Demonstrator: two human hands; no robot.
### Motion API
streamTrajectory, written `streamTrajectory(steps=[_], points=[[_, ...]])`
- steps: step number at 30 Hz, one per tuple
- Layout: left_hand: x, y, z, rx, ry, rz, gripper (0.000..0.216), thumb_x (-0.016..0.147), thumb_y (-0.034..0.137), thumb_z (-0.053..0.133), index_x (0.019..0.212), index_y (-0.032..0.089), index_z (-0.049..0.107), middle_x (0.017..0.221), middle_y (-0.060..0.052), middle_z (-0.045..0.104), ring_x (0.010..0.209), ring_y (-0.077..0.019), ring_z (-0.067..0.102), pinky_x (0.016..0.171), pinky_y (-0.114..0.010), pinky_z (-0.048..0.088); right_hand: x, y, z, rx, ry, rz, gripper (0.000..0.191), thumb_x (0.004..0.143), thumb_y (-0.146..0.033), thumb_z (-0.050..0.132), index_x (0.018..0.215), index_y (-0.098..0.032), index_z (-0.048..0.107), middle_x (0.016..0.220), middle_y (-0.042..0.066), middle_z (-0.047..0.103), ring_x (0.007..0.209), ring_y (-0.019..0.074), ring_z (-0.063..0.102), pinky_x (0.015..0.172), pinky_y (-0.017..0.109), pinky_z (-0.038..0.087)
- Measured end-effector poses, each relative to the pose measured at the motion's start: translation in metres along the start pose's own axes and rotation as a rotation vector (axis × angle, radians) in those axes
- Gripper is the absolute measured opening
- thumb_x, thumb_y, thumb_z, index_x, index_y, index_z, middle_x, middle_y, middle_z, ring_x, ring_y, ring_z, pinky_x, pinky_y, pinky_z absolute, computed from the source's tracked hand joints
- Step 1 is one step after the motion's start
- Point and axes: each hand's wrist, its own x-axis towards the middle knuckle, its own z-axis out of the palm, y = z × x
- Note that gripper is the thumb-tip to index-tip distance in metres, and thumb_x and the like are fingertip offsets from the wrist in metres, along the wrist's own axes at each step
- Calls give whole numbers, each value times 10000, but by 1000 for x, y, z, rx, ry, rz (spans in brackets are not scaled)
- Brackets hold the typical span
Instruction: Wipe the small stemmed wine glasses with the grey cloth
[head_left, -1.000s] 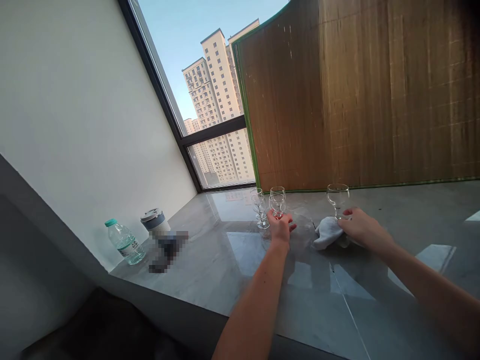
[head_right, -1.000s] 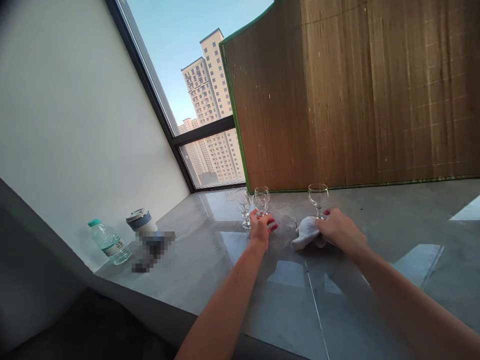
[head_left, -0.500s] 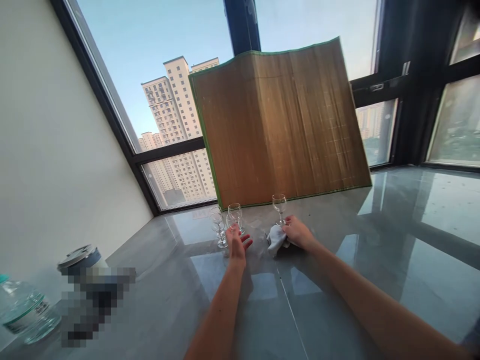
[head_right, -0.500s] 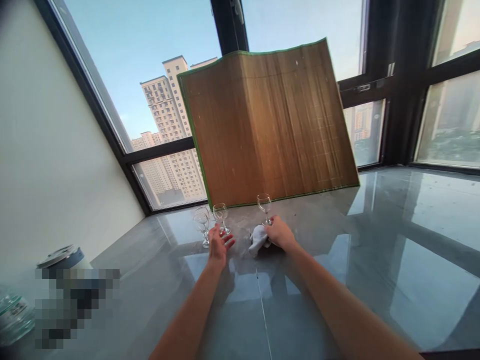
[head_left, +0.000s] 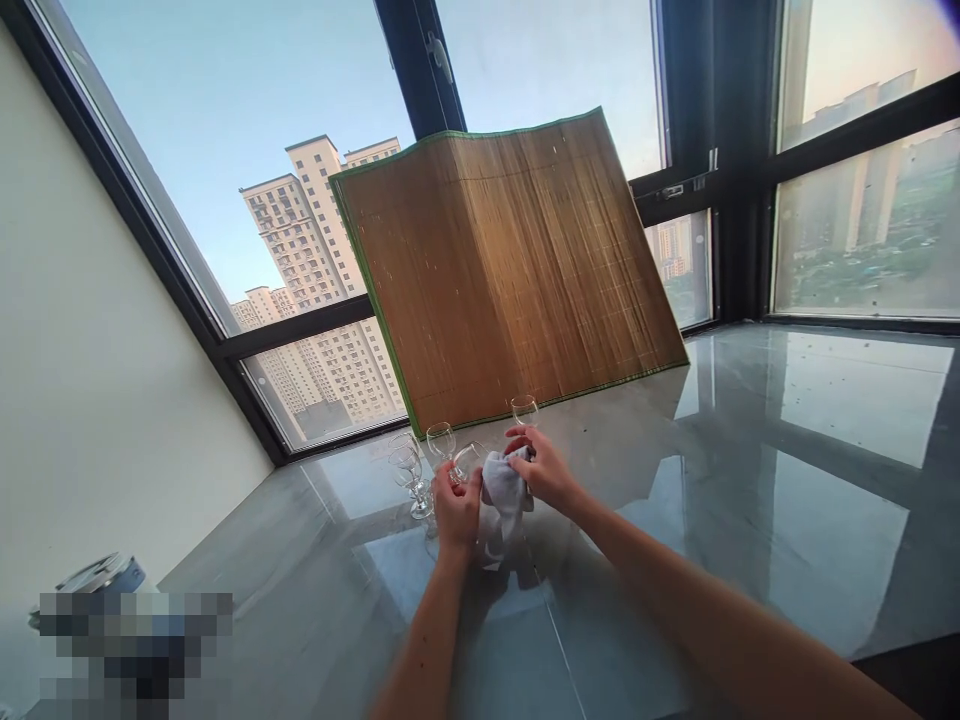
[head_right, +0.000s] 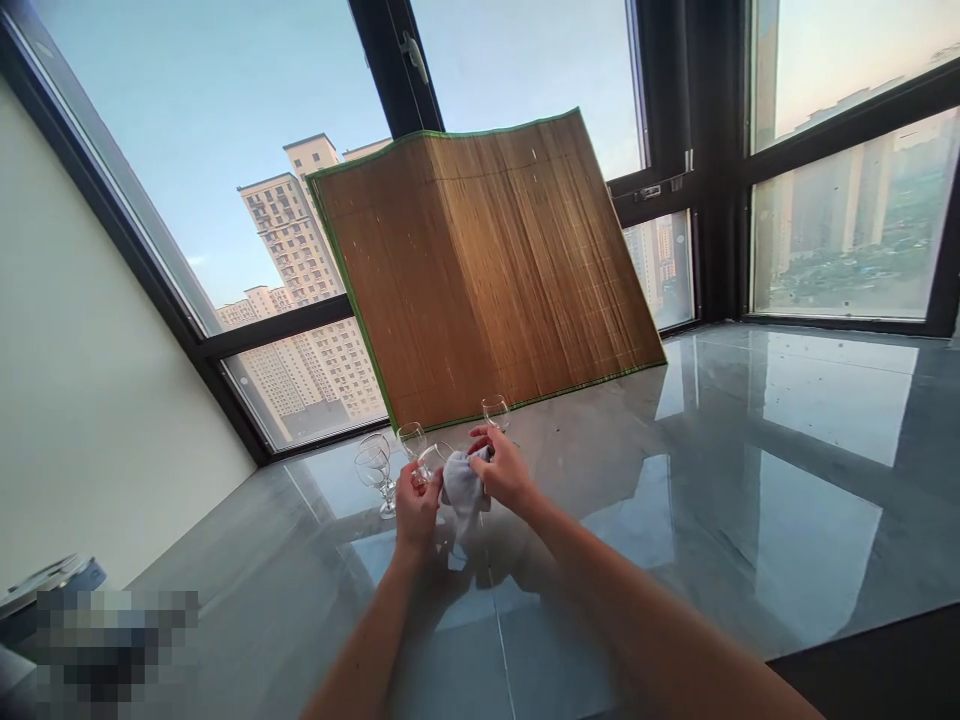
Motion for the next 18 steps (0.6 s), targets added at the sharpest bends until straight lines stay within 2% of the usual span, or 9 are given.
streamTrajectory(steps=[2, 5, 9, 11, 14, 18], points=[[-1, -1, 0, 114, -19, 82, 378, 740, 355, 713, 1080, 209, 639, 845, -6, 586, 651, -131, 529, 669, -289, 482, -4, -3, 2, 78, -13, -86, 406, 777, -221, 562, 1180, -207, 517, 982, 49, 676, 819, 176, 632, 749, 301, 502], [-4, 1, -2, 224, -66, 164, 341, 743, 254, 663, 1083, 226, 668, 807, 5, 567, 643, -142, 514, 687, -297, 455, -8, -4, 2, 52, 34, -196, 462, 827, -241, 583, 1271, -247, 457, 1109, 62, 616, 850, 172, 625, 789, 317, 517], [-10, 8, -2, 306, -163, 289, 341, 755, 382, 720, 1065, 244, 693, 770, 11, 530, 626, -150, 502, 663, -297, 436, -6, -1, 0, -118, 253, -267, 485, 845, -211, 559, 1308, -263, 420, 1163, 88, 553, 968, 217, 607, 842, 362, 520], [-13, 9, 0, 317, -209, 331, 381, 759, 450, 733, 1079, 246, 693, 788, 1, 538, 621, -148, 505, 648, -295, 434, -4, 1, -3, -227, 313, -264, 482, 847, -191, 530, 1310, -269, 420, 1147, 90, 558, 992, 238, 603, 838, 373, 514], [-14, 9, 1, 308, -186, 334, 382, 776, 451, 727, 1093, 243, 684, 833, -15, 555, 630, -151, 511, 657, -301, 437, -4, 2, -4, -320, 260, -242, 478, 827, -158, 516, 1287, -269, 446, 1061, 65, 603, 893, 228, 622, 795, 353, 503], [-12, 9, -2, 281, -88, 272, 310, 802, 330, 683, 1097, 235, 664, 890, -23, 563, 644, -155, 509, 688, -312, 443, -8, 0, -1, -238, 83, -223, 469, 812, -176, 557, 1265, -261, 471, 1015, 36, 644, 786, 184, 636, 763, 317, 499]])
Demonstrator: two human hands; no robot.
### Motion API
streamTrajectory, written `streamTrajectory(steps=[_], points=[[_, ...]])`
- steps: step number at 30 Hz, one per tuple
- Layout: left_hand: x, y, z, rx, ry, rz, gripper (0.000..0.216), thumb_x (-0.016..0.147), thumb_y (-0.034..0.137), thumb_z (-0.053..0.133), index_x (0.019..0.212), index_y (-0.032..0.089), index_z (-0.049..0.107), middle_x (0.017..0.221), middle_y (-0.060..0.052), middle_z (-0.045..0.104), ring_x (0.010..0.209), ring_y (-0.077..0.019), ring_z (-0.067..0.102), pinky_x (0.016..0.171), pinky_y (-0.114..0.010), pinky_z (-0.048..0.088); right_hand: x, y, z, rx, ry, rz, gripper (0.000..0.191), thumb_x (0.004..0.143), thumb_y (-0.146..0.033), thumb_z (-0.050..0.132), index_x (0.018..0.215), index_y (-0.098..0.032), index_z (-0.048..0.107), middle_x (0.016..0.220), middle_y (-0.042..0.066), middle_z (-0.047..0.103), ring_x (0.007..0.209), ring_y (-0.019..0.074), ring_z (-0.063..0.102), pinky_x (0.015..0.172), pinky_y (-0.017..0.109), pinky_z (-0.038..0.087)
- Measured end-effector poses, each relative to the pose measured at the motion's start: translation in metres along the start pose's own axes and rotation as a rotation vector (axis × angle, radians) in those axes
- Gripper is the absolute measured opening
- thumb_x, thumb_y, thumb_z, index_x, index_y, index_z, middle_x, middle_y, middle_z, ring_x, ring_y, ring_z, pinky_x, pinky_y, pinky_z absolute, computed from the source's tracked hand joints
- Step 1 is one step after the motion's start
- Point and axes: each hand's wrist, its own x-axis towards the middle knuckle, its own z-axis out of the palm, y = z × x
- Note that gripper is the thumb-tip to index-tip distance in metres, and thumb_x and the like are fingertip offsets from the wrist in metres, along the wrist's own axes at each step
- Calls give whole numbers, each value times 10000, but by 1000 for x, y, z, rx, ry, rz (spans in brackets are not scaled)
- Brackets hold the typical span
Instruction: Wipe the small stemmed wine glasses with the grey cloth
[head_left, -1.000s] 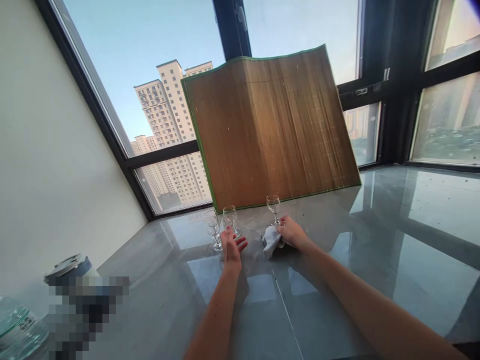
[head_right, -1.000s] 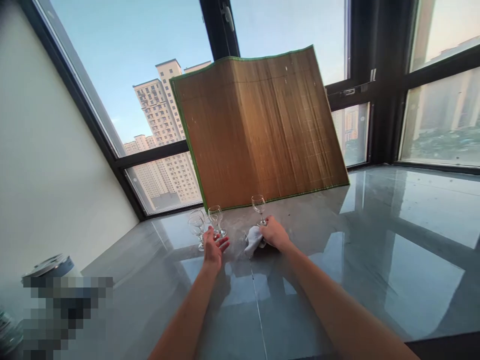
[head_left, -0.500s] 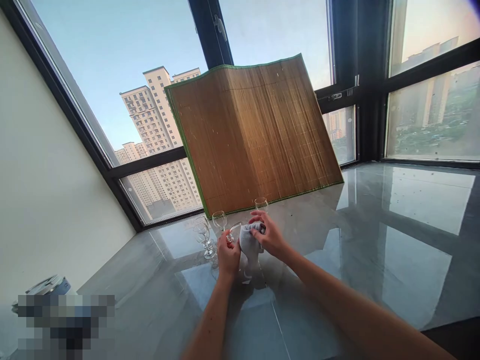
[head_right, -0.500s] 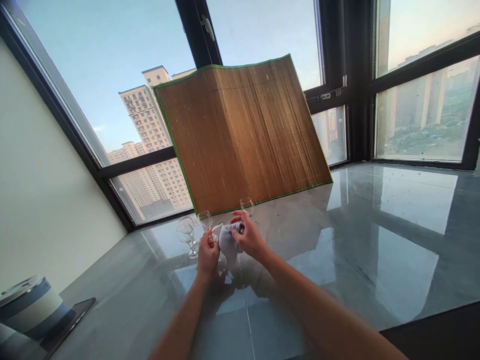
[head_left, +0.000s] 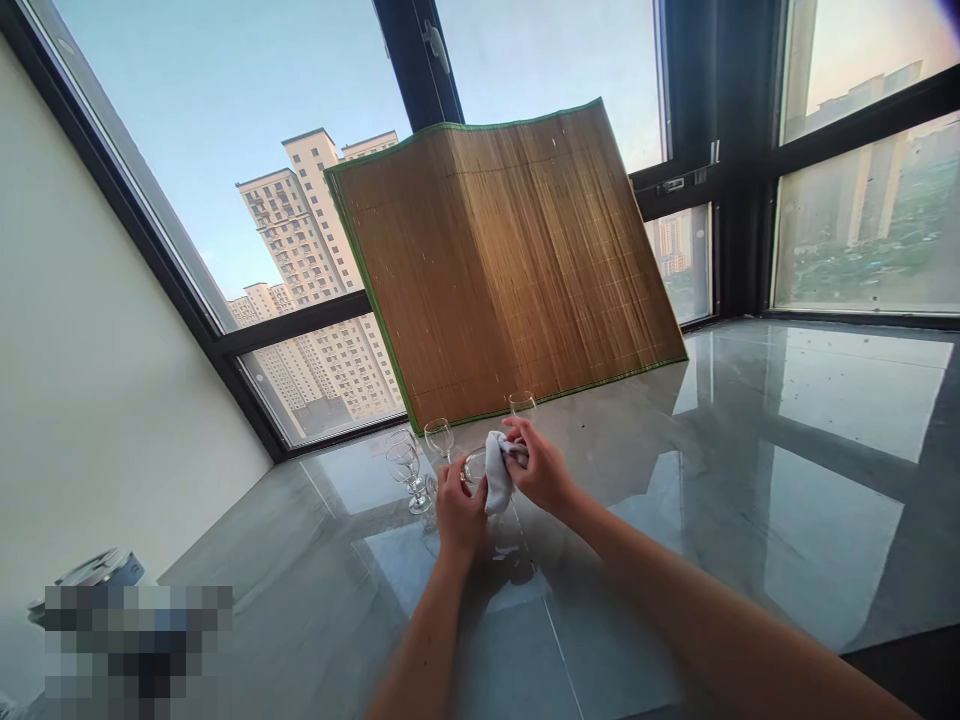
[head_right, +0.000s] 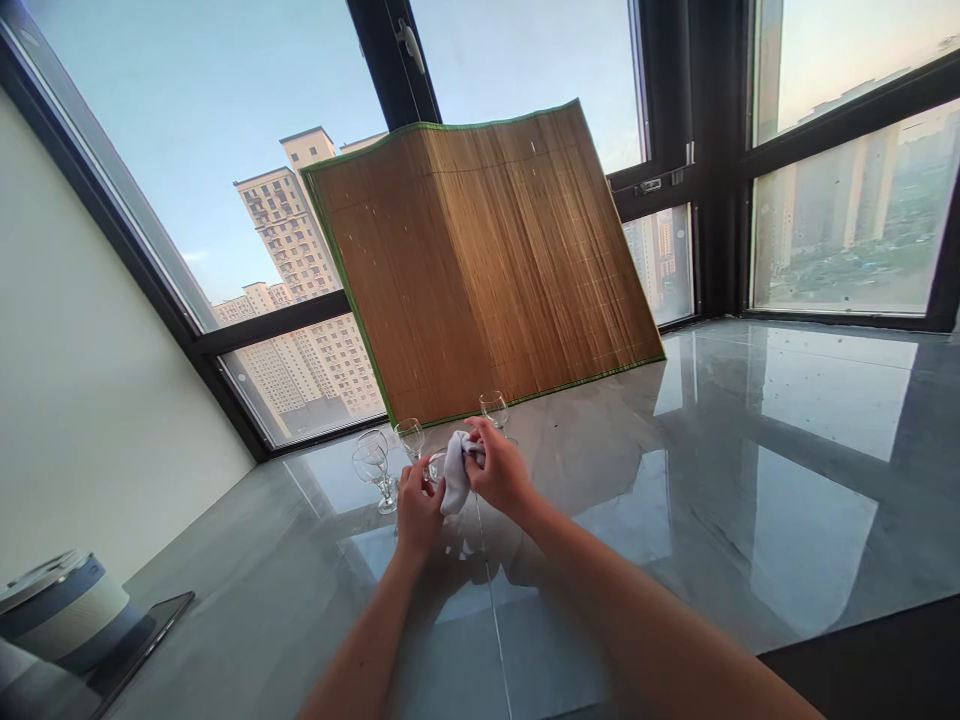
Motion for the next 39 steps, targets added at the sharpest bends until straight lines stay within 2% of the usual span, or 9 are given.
streamTrajectory(steps=[7, 11, 17, 24, 27, 30, 33, 36, 39], points=[[4, 0, -4, 90, 67, -5, 333, 825, 413, 670, 1097, 222, 651, 893, -36, 577, 648, -168, 510, 694, -325, 432, -4, -6, -1, 315, -223, 83, 685, 767, -319, 719, 1373, -256, 404, 1113, 54, 699, 995, 223, 660, 925, 382, 488], [4, -4, -5, 123, 88, 10, 346, 810, 418, 687, 1095, 225, 652, 953, -60, 604, 762, -207, 576, 738, -334, 444, -5, -5, 0, 386, -326, 140, 686, 777, -267, 666, 1405, -229, 394, 1111, 60, 705, 994, 233, 658, 926, 400, 495], [4, -10, -8, 246, 70, 63, 381, 826, 443, 658, 1114, 193, 640, 1013, -89, 610, 894, -246, 606, 781, -351, 462, -8, -7, 2, 578, -452, 301, 733, 825, -363, 595, 1493, -224, 326, 1209, 116, 666, 1080, 282, 629, 899, 434, 510], [-1, -4, -5, 214, -128, 150, 360, 865, 474, 601, 1080, 189, 647, 962, -78, 620, 876, -239, 606, 770, -335, 452, -11, -6, 5, 563, -455, 329, 775, 763, -402, 664, 1477, -261, 400, 1500, 98, 447, 1411, 298, 357, 1149, 473, 275], [0, -2, -7, 190, -133, 159, 382, 856, 516, 612, 1045, 187, 657, 937, -80, 614, 845, -235, 590, 745, -325, 426, -10, -10, 2, 616, -490, 373, 852, 728, -404, 709, 1496, -258, 371, 1351, 87, 557, 1242, 274, 510, 1077, 425, 351], [3, -2, -11, 115, -118, 147, 346, 852, 514, 623, 962, 190, 671, 884, -67, 620, 777, -210, 563, 698, -304, 391, -8, -15, -2, 686, -502, 424, 888, 692, -385, 757, 1485, -260, 376, 1068, 27, 638, 908, 196, 594, 796, 309, 456], [6, -2, -12, 2, -112, 89, 316, 856, 496, 613, 878, 188, 681, 795, -44, 621, 689, -179, 523, 645, -286, 358, -6, -14, -3, 776, -508, 493, 807, 686, -357, 770, 1417, -258, 443, 881, -19, 612, 663, 124, 507, 541, 240, 331], [9, -4, -11, -95, -134, 4, 354, 842, 524, 609, 811, 181, 688, 711, -30, 602, 649, -166, 498, 614, -279, 341, -4, -9, -2, 879, -508, 512, 690, 677, -323, 775, 1315, -236, 528, 840, -23, 615, 612, 104, 468, 493, 238, 255], [11, -5, -11, -203, -178, -79, 416, 830, 574, 600, 815, 169, 694, 680, -21, 578, 638, -156, 490, 599, -271, 348, -1, -7, -1, 984, -497, 511, 620, 673, -335, 789, 1244, -219, 578, 876, 0, 652, 682, 124, 538, 551, 237, 320]])
